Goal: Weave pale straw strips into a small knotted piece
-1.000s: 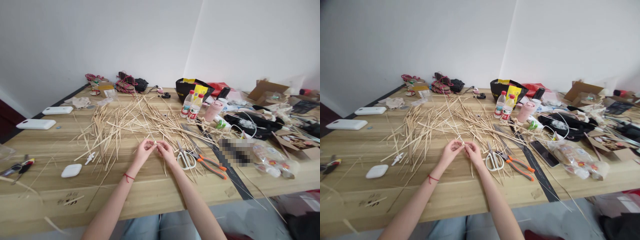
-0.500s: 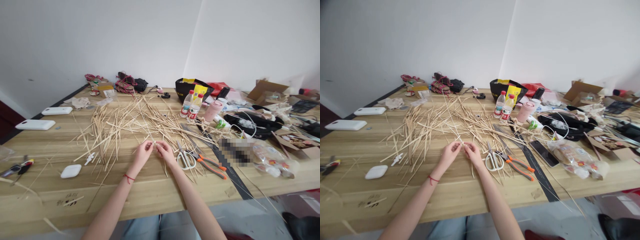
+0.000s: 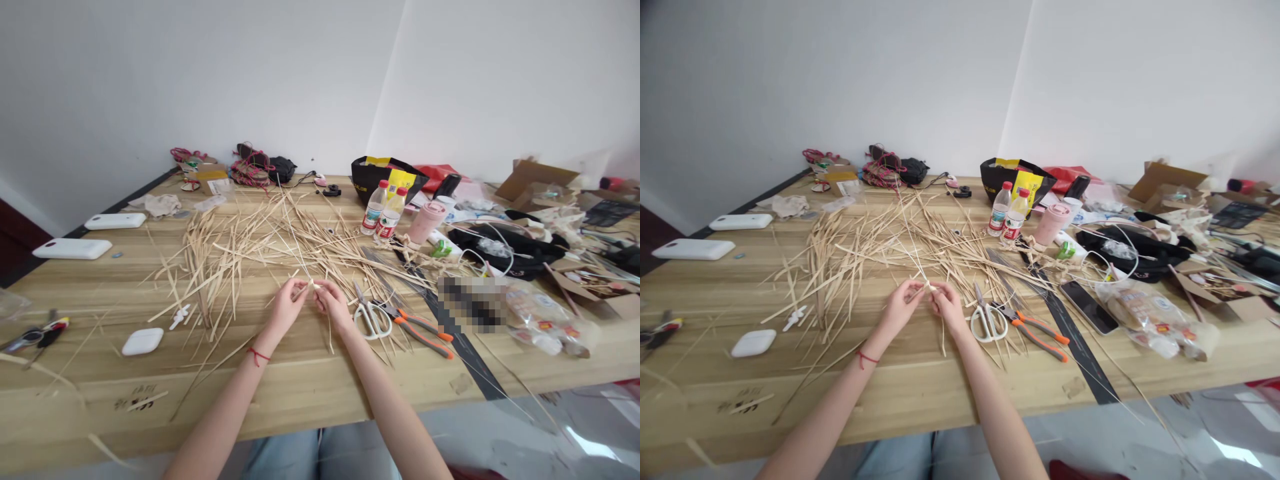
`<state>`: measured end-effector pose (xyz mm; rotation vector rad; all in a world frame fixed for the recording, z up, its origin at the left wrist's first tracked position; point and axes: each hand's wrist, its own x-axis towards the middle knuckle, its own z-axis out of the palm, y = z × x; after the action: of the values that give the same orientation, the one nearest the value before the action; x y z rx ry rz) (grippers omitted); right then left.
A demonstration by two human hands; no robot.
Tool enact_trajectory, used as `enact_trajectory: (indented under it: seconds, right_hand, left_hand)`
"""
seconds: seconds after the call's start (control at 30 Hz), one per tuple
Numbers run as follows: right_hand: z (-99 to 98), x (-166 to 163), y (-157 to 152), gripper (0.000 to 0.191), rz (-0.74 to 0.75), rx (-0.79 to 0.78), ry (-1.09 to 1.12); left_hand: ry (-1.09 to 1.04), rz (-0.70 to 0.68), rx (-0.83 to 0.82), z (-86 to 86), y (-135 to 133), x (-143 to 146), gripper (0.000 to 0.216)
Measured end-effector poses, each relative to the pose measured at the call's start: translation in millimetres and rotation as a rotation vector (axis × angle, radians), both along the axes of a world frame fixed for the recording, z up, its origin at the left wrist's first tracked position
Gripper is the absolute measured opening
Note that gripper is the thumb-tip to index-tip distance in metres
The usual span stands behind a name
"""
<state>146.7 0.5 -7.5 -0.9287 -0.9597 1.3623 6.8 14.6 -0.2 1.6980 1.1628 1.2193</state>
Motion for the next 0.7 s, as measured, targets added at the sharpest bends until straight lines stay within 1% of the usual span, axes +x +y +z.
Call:
enact_trajectory:
  seconds: [0.13,0.3,0.47,0.7]
  right_hand:
    - [5.0,2.1,-1.4,0.027,-0.027,-0.009,0.064]
    - [6.9,3.3,-2.8,0.029,-0.051,-0.013,0.051]
    - [3.3,3.1,-1.1,0.032,-0.036,0.010,-0.008]
    - [4.5,2.9,-1.3,0.036,-0.012,0.011,-0.039]
  left_hand:
    - [-0.085,-0.030,-0.080,-5.3,3.9,0.4,0.026]
    - [-0.185,-0.016,-0.129,-3.6,6.7,0.0,0.028]
    - [-0.215,0.007,-0.146,-2.9,6.3,-0.3,0.025]
    - [-0.245,-0.047,-0.185,-1.0,1.2,4.2,0.026]
